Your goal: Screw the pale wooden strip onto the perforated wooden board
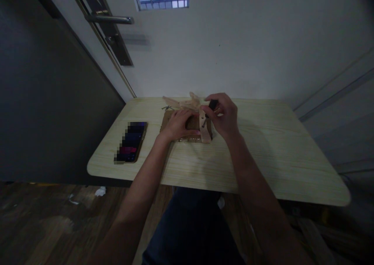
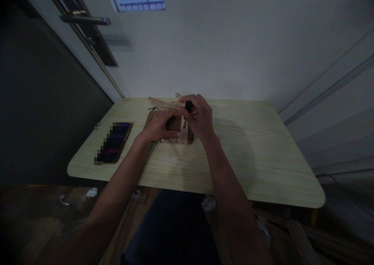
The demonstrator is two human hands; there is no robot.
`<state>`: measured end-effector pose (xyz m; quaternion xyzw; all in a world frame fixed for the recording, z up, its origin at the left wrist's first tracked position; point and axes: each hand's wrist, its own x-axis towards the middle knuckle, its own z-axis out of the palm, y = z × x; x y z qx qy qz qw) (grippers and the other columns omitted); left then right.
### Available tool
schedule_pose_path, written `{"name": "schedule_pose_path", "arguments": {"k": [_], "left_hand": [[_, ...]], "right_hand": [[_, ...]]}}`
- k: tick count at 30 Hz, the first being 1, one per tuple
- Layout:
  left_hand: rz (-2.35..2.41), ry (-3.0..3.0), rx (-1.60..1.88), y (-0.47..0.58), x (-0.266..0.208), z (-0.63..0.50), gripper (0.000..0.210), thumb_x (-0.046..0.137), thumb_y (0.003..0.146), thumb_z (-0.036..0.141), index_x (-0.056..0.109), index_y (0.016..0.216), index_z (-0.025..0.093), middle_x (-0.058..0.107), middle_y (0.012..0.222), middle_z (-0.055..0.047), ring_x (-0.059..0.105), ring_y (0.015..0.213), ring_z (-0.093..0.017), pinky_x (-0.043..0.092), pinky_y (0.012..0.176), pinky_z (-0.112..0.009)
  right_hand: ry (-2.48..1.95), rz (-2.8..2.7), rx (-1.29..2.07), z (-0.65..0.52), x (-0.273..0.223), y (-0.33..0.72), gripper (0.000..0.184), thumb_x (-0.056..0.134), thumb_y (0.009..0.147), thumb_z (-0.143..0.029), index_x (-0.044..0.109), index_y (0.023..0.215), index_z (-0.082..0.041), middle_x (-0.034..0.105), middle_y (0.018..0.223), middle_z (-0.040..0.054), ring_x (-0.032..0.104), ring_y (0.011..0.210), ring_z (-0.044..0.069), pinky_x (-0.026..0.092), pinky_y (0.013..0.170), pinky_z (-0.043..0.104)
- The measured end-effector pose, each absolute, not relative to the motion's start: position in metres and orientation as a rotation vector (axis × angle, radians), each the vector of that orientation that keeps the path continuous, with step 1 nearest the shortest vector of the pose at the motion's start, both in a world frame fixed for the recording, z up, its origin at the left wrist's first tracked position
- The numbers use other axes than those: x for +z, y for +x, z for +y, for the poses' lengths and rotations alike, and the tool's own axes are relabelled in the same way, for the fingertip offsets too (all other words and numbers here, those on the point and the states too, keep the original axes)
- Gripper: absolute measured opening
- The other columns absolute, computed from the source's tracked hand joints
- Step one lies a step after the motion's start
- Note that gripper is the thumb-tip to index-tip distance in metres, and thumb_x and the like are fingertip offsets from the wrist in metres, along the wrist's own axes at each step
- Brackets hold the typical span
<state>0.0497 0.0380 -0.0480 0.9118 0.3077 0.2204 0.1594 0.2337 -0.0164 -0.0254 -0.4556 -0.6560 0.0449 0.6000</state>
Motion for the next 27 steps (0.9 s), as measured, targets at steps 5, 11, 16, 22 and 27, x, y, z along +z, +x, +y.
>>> {"name": "schedule_pose_path", "arguments": {"k": [5, 11, 16, 22, 27], "left_hand": [[0.881, 2.602, 0.628, 0.049, -0.048, 0.038, 0.069, 0.075, 0.07, 0.06, 0.055, 0.125, 0.023, 0.059, 0.132, -0.011, 0.051, 0.126, -0.034, 0.035, 0.108, -0.053], [0.868, 2.601, 0.646, 0.049, -0.049, 0.038, 0.07, 0.075, 0.071, 0.057, 0.054, 0.129, 0.024, 0.057, 0.136, -0.012, 0.049, 0.129, -0.034, 0.035, 0.109, -0.054], [0.876, 2.605, 0.651, 0.05, -0.049, 0.038, 0.068, 0.076, 0.07, 0.057, 0.055, 0.126, 0.025, 0.059, 0.133, -0.011, 0.052, 0.126, -0.033, 0.037, 0.107, -0.053], [0.895, 2.619, 0.645, 0.05, -0.05, 0.038, 0.068, 0.076, 0.07, 0.058, 0.055, 0.125, 0.024, 0.06, 0.131, -0.011, 0.052, 0.125, -0.034, 0.036, 0.107, -0.053], [0.887, 2.604, 0.635, 0.05, -0.049, 0.037, 0.068, 0.076, 0.07, 0.06, 0.055, 0.124, 0.024, 0.061, 0.13, -0.011, 0.053, 0.124, -0.033, 0.036, 0.107, -0.052]], "right_hand": [[-0.922, -1.598, 0.392, -0.021, -0.022, 0.232, 0.037, 0.051, 0.09, -0.055, 0.062, 0.11, -0.025, 0.068, 0.102, 0.0039, 0.066, 0.08, 0.013, 0.057, 0.07, 0.027], [-0.788, -1.647, 0.646, -0.019, -0.022, 0.239, 0.05, 0.053, 0.088, -0.059, 0.057, 0.123, -0.024, 0.07, 0.111, 0.0069, 0.071, 0.092, 0.015, 0.06, 0.083, 0.031], [-0.843, -1.595, 0.583, -0.013, -0.027, 0.242, 0.05, 0.062, 0.083, -0.058, 0.057, 0.122, -0.026, 0.071, 0.094, 0.0018, 0.071, 0.077, 0.013, 0.06, 0.073, 0.028], [-0.94, -1.513, 0.39, -0.012, -0.03, 0.237, 0.044, 0.074, 0.071, -0.057, 0.062, 0.102, -0.028, 0.062, 0.082, -0.0025, 0.063, 0.066, 0.011, 0.051, 0.05, 0.02], [-1.011, -1.582, 0.156, -0.013, -0.027, 0.239, 0.03, 0.067, 0.081, -0.051, 0.068, 0.101, -0.028, 0.062, 0.087, 0.0009, 0.056, 0.068, 0.012, 0.053, 0.056, 0.024]]}}
